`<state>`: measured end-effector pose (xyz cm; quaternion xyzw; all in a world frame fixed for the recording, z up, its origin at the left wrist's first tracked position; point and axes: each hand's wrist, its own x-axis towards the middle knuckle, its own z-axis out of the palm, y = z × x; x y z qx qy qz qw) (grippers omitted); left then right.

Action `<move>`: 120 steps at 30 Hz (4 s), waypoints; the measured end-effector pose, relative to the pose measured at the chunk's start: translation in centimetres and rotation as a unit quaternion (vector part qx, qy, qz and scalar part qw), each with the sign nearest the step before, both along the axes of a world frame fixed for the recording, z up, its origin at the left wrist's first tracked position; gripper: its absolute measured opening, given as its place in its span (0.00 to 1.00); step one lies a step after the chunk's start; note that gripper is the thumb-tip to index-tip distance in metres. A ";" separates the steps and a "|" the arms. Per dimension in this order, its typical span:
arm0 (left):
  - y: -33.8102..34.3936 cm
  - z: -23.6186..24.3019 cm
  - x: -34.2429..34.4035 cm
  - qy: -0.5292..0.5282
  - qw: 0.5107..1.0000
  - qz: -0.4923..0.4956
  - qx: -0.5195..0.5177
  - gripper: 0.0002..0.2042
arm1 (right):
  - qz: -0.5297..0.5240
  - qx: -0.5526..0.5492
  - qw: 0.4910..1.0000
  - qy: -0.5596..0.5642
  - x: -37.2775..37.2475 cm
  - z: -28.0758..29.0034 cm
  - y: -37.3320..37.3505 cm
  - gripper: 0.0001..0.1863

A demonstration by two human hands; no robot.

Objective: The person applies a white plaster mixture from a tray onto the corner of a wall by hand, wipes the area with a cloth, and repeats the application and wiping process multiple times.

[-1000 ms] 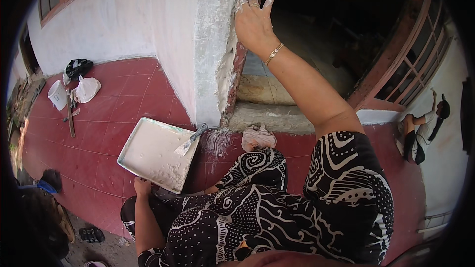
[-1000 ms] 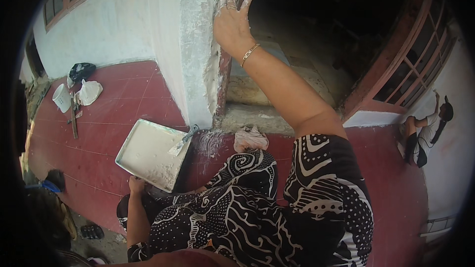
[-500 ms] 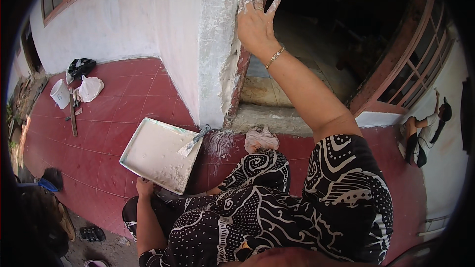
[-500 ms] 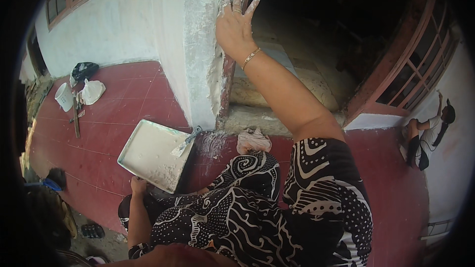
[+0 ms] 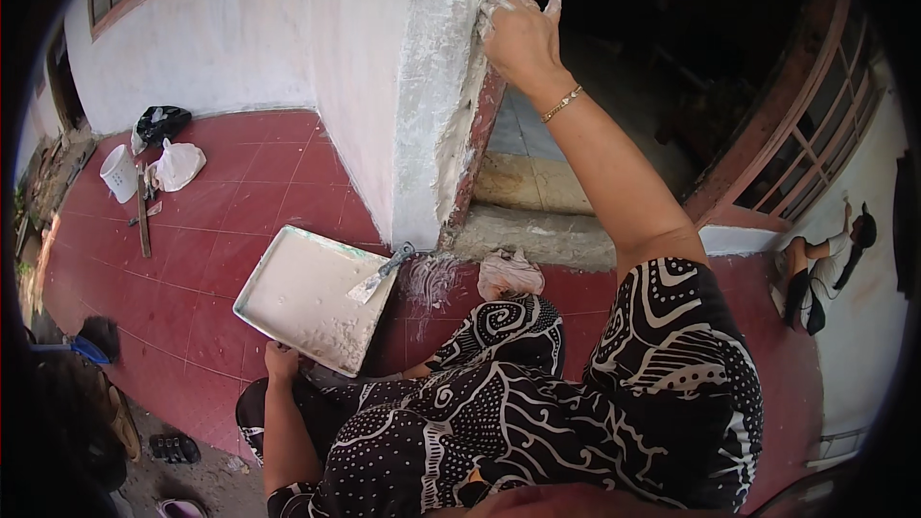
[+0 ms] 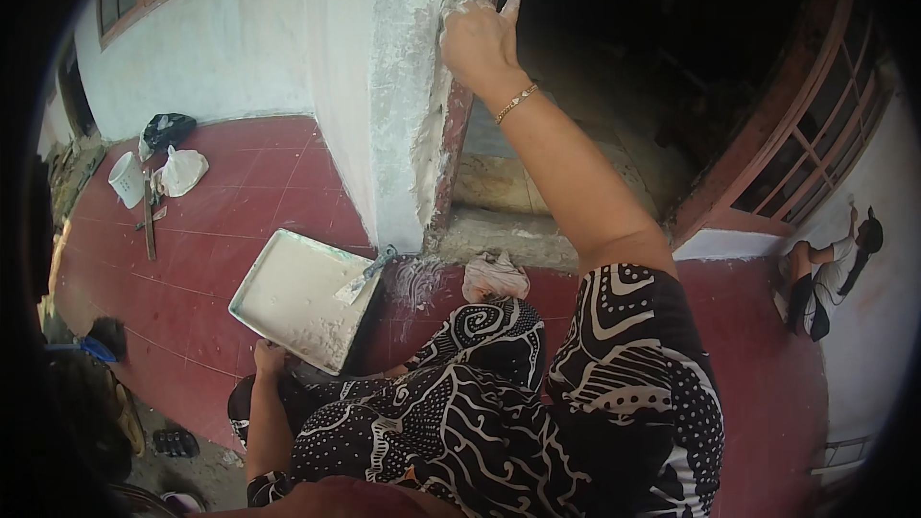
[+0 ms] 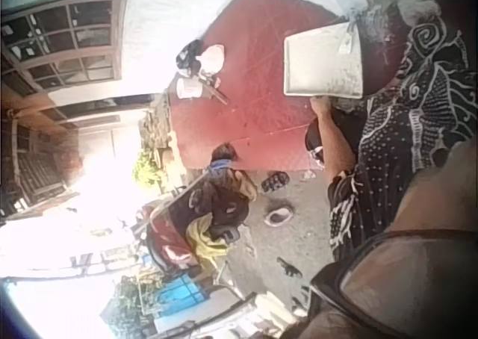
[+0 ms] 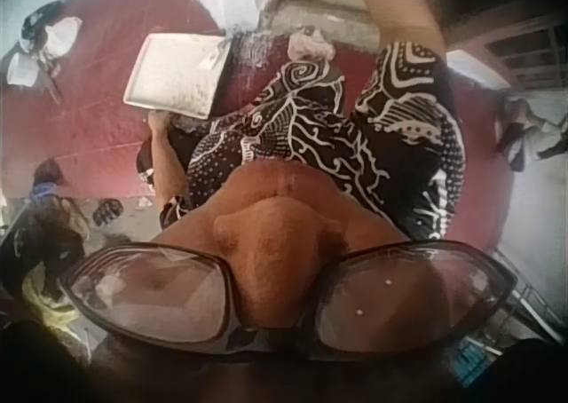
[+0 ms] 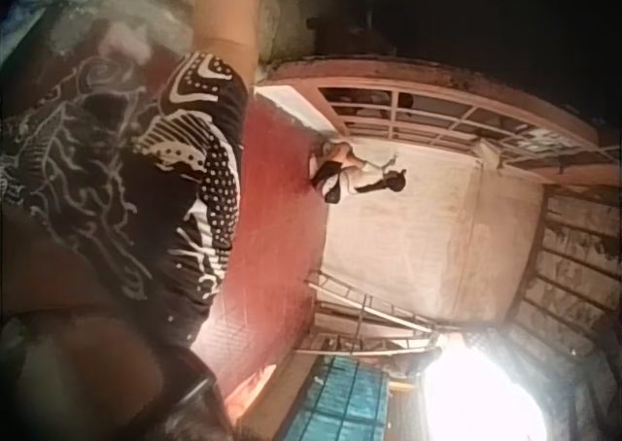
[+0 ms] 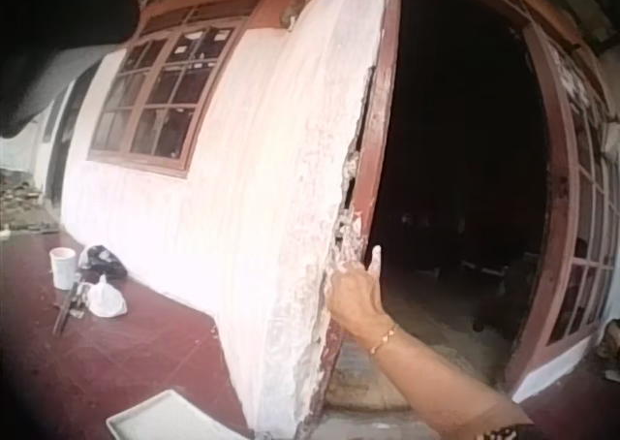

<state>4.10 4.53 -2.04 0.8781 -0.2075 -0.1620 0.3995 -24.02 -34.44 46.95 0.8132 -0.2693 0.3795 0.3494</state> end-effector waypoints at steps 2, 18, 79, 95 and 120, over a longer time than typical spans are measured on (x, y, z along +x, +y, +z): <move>-0.1 0.0 0.1 -0.025 1.000 -0.001 0.006 0.16 | 0.046 0.002 0.998 -0.048 -0.3 1.5 0.1 0.12; -0.2 0.9 -0.6 0.005 1.000 0.005 0.003 0.19 | -0.037 0.221 0.867 -0.446 2.7 -2.3 -0.4 0.62; -0.2 -1.6 0.6 0.029 0.999 0.015 -0.019 0.16 | -0.020 0.264 0.959 -0.098 4.1 -7.5 2.0 0.15; 0.1 2.1 -0.8 0.033 0.999 -0.020 -0.020 0.13 | -0.032 0.249 0.965 -0.070 3.7 -6.4 2.9 0.15; 0.0 -0.2 0.5 0.012 1.000 -0.024 -0.006 0.13 | -0.026 0.280 0.959 -0.021 1.5 -2.7 2.6 0.27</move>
